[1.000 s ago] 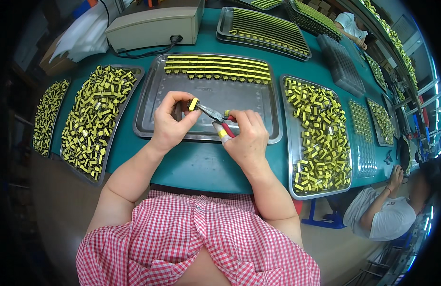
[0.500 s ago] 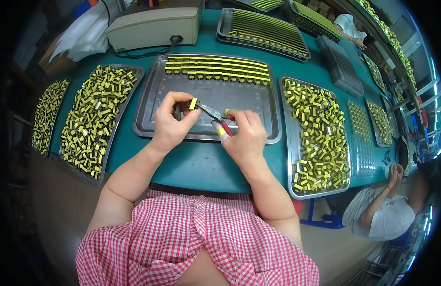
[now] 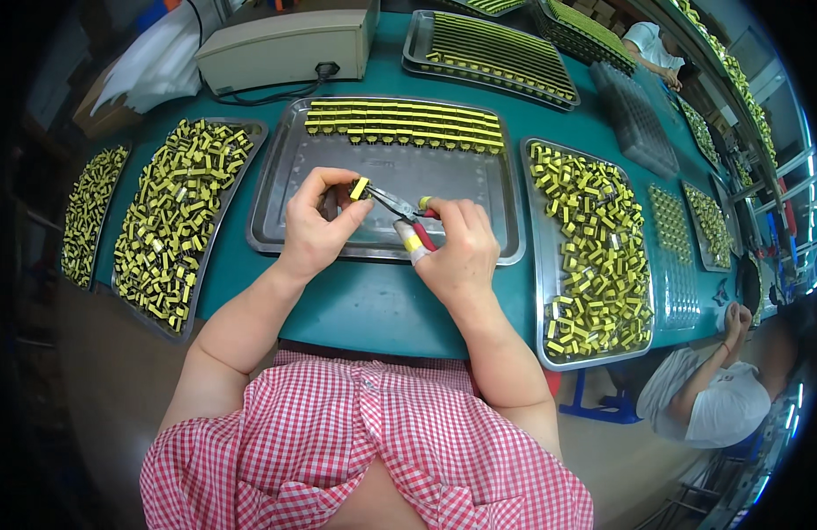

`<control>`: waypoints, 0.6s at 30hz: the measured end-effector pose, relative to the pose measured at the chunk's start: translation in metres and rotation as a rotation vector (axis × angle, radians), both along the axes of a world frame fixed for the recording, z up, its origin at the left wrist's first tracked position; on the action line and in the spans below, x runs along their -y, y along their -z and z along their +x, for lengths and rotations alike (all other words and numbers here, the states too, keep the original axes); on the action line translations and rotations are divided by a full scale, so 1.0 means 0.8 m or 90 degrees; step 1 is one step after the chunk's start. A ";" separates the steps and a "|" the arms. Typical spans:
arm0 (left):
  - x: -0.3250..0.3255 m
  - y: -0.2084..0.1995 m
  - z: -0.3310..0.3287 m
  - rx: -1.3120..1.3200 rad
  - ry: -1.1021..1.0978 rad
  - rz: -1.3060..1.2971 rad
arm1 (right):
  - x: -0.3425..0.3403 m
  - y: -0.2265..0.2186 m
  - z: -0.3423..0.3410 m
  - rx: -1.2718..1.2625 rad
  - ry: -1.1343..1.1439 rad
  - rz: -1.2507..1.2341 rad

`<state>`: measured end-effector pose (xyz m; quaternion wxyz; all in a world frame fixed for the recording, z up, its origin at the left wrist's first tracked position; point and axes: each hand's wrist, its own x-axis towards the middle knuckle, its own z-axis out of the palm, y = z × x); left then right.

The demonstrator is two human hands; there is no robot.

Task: The person picks up a transformer from a tray, trims its pins using pliers, and places it into a row on the same tray. This process is repeated for several more transformers.

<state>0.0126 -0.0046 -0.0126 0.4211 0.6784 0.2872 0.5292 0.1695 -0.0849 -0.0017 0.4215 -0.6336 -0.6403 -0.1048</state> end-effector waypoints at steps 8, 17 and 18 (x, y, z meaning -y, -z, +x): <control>0.001 -0.001 -0.001 -0.021 -0.007 0.026 | 0.001 -0.004 -0.001 0.022 0.010 0.011; 0.003 -0.005 0.000 -0.032 -0.003 0.017 | 0.003 -0.005 0.001 0.032 0.017 0.006; 0.003 -0.004 0.000 -0.032 -0.004 0.018 | 0.003 -0.006 0.001 0.032 0.017 0.006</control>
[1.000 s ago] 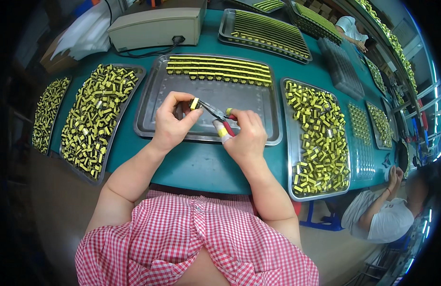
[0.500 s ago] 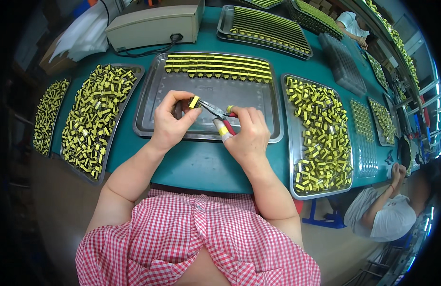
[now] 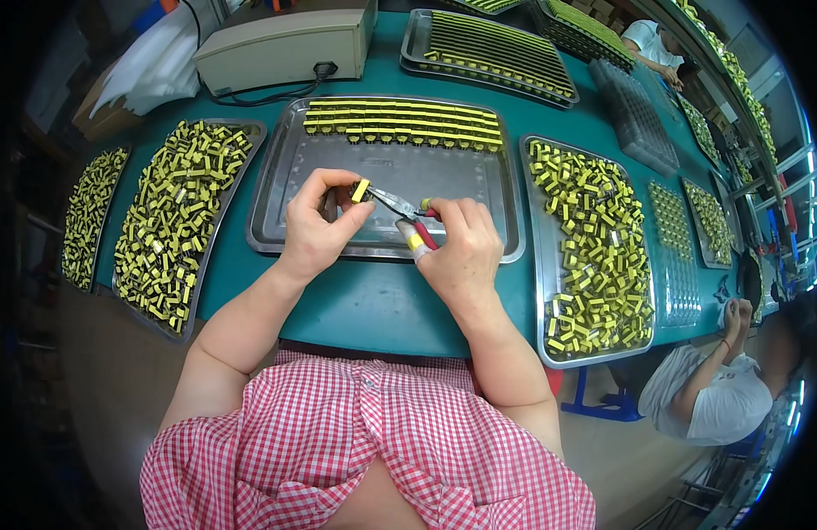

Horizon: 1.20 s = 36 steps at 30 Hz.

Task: The person picks up a transformer from a tray, trims its pins using pliers, and places it into a row on the same tray. This process is repeated for several more transformers.

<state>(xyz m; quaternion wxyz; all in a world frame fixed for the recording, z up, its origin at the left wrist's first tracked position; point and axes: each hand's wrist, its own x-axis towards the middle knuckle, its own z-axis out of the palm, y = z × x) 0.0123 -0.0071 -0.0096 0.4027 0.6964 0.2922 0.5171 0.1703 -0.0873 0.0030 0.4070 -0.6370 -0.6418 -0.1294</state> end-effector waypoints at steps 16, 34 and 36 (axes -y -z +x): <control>-0.002 0.000 -0.001 0.061 0.068 -0.086 | -0.004 0.013 -0.001 -0.119 -0.029 -0.059; -0.007 -0.001 -0.005 0.138 0.202 -0.238 | 0.002 0.003 -0.006 -0.210 -0.044 -0.139; -0.006 -0.002 -0.005 0.141 0.192 -0.247 | 0.002 0.006 -0.004 -0.201 -0.040 -0.131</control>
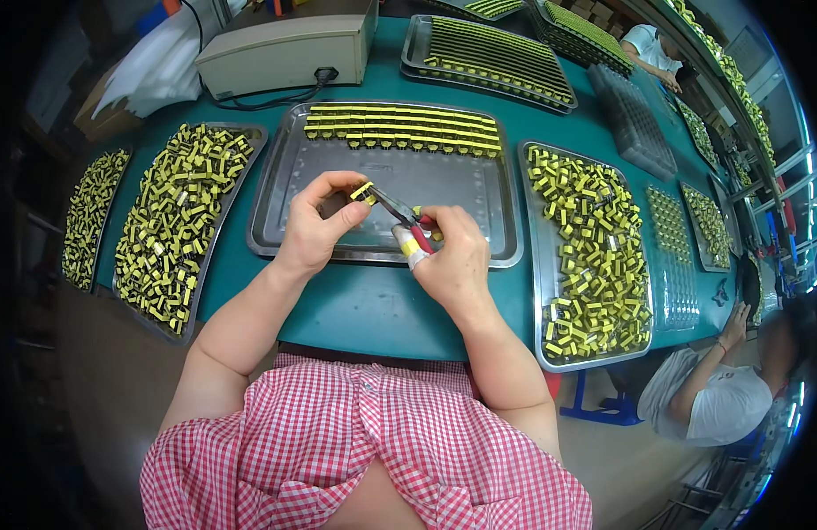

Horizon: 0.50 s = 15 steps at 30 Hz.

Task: The person picks up a transformer from a tray, trims its pins using pliers, and places it into a row on the same tray. This process is repeated for several more transformers.

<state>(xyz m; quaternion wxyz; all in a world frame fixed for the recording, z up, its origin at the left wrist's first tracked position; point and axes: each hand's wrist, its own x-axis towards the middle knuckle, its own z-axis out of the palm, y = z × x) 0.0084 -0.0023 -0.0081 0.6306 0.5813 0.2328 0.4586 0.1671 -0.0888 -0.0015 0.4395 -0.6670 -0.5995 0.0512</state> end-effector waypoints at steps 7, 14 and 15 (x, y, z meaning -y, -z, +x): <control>0.001 0.003 0.001 -0.083 -0.112 0.130 | -0.002 -0.002 0.002 0.124 0.031 0.085; 0.001 0.002 0.000 -0.156 -0.178 0.226 | 0.000 -0.005 0.004 0.182 0.033 0.120; 0.001 0.001 0.000 -0.156 -0.179 0.225 | 0.000 -0.005 0.004 0.182 0.032 0.119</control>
